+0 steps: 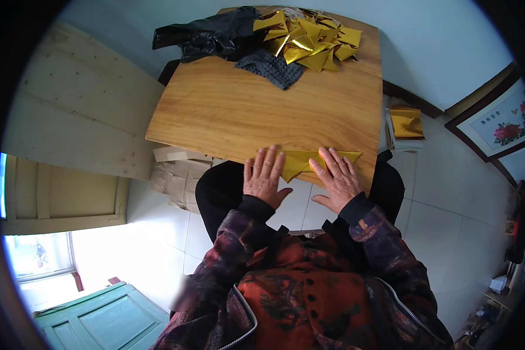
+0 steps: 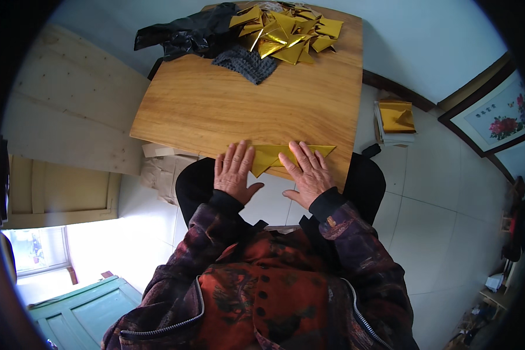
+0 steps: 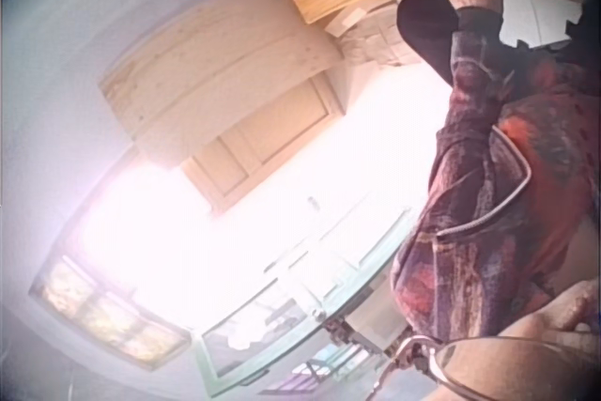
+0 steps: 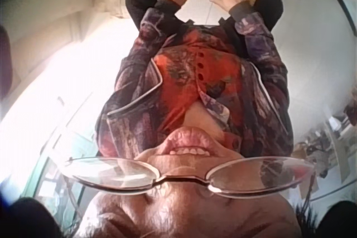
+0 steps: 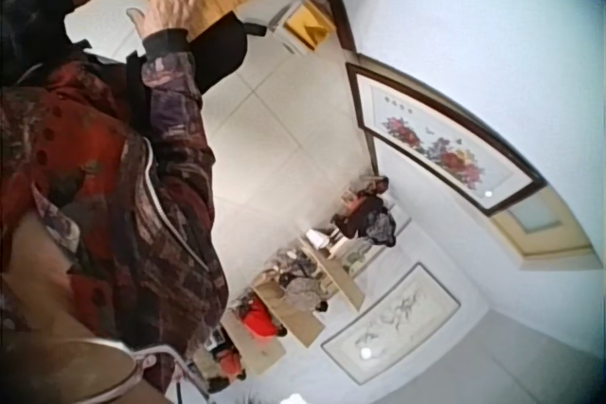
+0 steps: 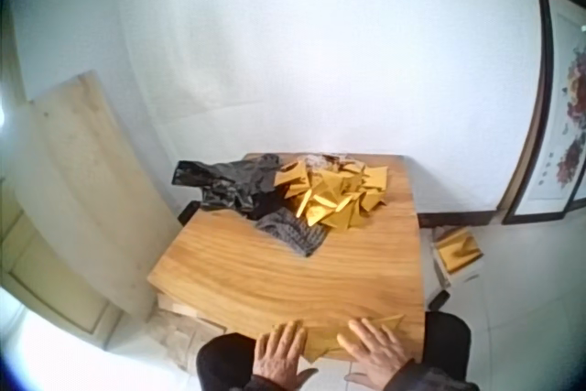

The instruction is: The person folds a gold-colored sheet of paper into a triangular packet by hand, pressing creases and tucking flaps. They repeat the process with additional sheets, stacking the finished packets on the table.

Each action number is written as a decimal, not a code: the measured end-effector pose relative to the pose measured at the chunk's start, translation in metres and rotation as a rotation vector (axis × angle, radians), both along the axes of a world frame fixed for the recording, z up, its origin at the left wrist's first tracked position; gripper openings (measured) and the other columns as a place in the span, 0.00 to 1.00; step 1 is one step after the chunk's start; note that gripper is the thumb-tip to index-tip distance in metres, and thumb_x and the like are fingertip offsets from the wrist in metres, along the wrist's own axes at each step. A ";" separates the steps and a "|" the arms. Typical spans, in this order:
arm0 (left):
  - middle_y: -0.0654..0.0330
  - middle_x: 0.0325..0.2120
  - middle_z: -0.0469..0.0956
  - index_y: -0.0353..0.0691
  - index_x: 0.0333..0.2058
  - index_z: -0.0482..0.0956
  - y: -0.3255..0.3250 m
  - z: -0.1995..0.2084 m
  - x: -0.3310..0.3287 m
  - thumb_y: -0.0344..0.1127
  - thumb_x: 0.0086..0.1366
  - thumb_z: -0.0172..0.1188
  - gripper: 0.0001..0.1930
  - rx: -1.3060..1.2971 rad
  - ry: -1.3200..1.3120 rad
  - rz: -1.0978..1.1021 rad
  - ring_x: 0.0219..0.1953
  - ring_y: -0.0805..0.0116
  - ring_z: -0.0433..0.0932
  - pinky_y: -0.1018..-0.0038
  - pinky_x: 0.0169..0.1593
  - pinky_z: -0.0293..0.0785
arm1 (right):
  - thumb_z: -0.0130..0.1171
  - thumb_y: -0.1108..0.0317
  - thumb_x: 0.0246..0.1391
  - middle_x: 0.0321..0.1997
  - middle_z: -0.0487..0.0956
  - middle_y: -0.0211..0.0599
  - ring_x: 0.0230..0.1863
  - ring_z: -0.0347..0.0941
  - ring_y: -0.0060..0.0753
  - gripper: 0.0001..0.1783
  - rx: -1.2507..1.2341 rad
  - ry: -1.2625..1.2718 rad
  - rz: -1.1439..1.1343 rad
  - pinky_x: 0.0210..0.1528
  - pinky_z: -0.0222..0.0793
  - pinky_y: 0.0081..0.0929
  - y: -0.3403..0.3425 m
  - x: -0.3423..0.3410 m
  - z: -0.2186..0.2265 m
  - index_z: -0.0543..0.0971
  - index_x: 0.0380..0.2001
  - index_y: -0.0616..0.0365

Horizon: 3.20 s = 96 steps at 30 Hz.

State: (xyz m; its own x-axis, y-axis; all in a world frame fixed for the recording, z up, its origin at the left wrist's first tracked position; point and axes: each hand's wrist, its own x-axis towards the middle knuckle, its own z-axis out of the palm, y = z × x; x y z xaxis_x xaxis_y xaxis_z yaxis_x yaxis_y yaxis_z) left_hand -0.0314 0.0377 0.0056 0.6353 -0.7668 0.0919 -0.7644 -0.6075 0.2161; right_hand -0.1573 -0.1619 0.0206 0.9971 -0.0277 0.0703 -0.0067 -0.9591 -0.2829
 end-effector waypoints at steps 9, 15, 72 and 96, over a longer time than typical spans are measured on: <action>0.68 0.70 0.49 0.53 0.68 0.52 0.021 0.004 0.023 0.40 0.51 0.67 0.47 0.138 0.026 0.173 0.71 0.65 0.47 0.45 0.68 0.40 | 0.72 0.48 0.40 0.74 0.47 0.38 0.74 0.42 0.44 0.53 -0.018 0.001 0.003 0.70 0.46 0.49 0.000 -0.001 0.000 0.56 0.68 0.40; 0.58 0.71 0.45 0.46 0.68 0.51 0.015 0.029 0.006 0.33 0.48 0.63 0.47 0.196 -0.059 0.119 0.72 0.60 0.43 0.49 0.69 0.38 | 0.71 0.48 0.41 0.75 0.46 0.39 0.74 0.42 0.44 0.52 -0.005 0.004 -0.003 0.71 0.44 0.48 0.000 -0.001 -0.001 0.56 0.68 0.40; 0.55 0.70 0.46 0.37 0.67 0.50 -0.041 0.009 -0.024 0.60 0.56 0.60 0.49 0.124 0.033 -0.253 0.71 0.58 0.45 0.58 0.70 0.43 | 0.56 0.70 0.52 0.66 0.63 0.48 0.70 0.54 0.46 0.34 0.064 -0.076 -0.195 0.69 0.50 0.40 -0.041 -0.011 0.002 0.61 0.63 0.62; 0.65 0.63 0.65 0.55 0.54 0.76 -0.046 0.008 0.029 0.49 0.53 0.67 0.28 -0.146 0.254 -0.272 0.69 0.55 0.53 0.48 0.68 0.41 | 0.59 0.74 0.46 0.61 0.69 0.30 0.65 0.59 0.43 0.27 -0.142 -0.291 -0.043 0.64 0.60 0.43 -0.004 -0.050 -0.002 0.74 0.54 0.50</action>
